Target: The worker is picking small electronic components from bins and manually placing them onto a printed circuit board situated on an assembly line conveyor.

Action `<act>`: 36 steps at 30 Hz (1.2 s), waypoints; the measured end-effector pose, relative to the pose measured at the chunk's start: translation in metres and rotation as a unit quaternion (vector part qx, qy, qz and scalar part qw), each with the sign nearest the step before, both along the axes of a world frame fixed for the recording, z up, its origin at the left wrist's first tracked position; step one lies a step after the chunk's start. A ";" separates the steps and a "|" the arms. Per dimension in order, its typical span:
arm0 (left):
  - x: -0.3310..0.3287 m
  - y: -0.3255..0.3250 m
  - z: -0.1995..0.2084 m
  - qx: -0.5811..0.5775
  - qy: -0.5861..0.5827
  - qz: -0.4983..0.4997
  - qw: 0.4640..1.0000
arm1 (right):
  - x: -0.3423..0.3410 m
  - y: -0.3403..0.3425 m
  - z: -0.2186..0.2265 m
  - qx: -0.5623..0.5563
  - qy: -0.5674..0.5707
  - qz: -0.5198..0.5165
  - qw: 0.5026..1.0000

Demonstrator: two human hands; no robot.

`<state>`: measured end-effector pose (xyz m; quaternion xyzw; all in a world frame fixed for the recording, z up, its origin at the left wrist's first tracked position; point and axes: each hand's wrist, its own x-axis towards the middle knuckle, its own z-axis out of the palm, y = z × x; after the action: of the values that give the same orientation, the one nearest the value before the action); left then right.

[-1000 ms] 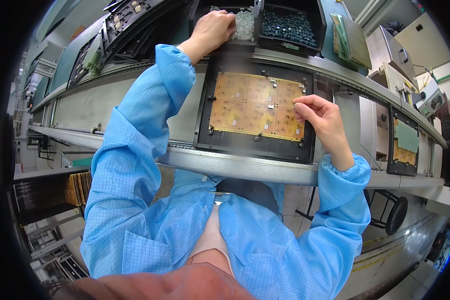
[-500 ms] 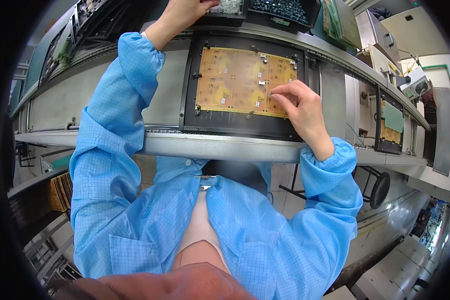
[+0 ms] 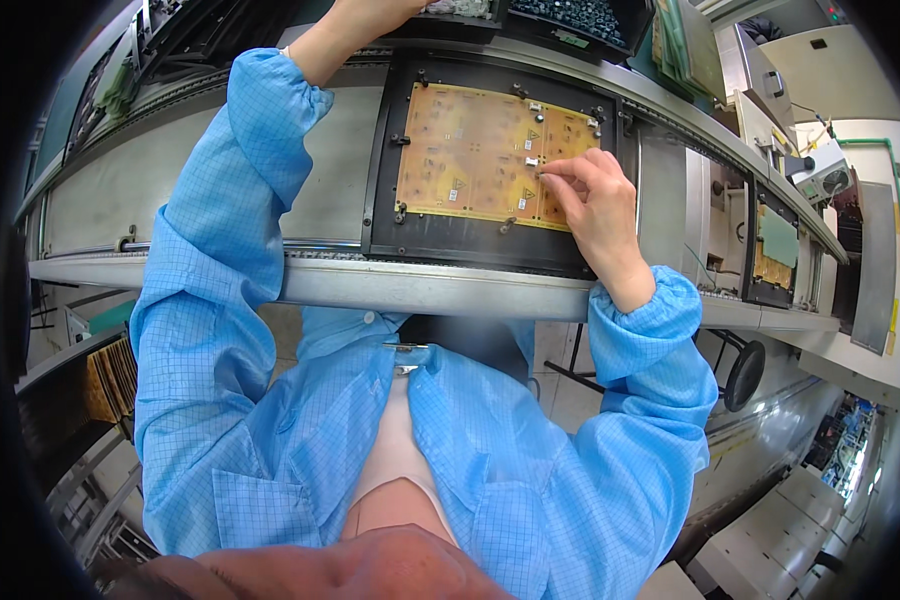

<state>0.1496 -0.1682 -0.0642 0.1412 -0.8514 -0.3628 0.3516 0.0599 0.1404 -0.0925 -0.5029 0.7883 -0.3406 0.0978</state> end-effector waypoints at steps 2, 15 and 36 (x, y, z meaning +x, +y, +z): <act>0.006 0.002 0.007 0.007 -0.001 0.004 1.000 | 0.000 -0.001 0.000 -0.003 0.003 0.007 1.000; 0.014 0.013 0.013 0.140 0.025 -0.065 0.988 | 0.003 -0.005 0.005 -0.028 0.226 0.081 0.970; 0.052 0.057 -0.021 0.156 -0.158 -0.099 0.970 | -0.146 -0.177 0.008 0.104 0.346 0.019 0.932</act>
<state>0.2012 -0.1108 -0.0850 0.1651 -0.8390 -0.4968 0.1485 -0.0863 -0.0365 -0.0847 -0.5919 0.7943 -0.0598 -0.1231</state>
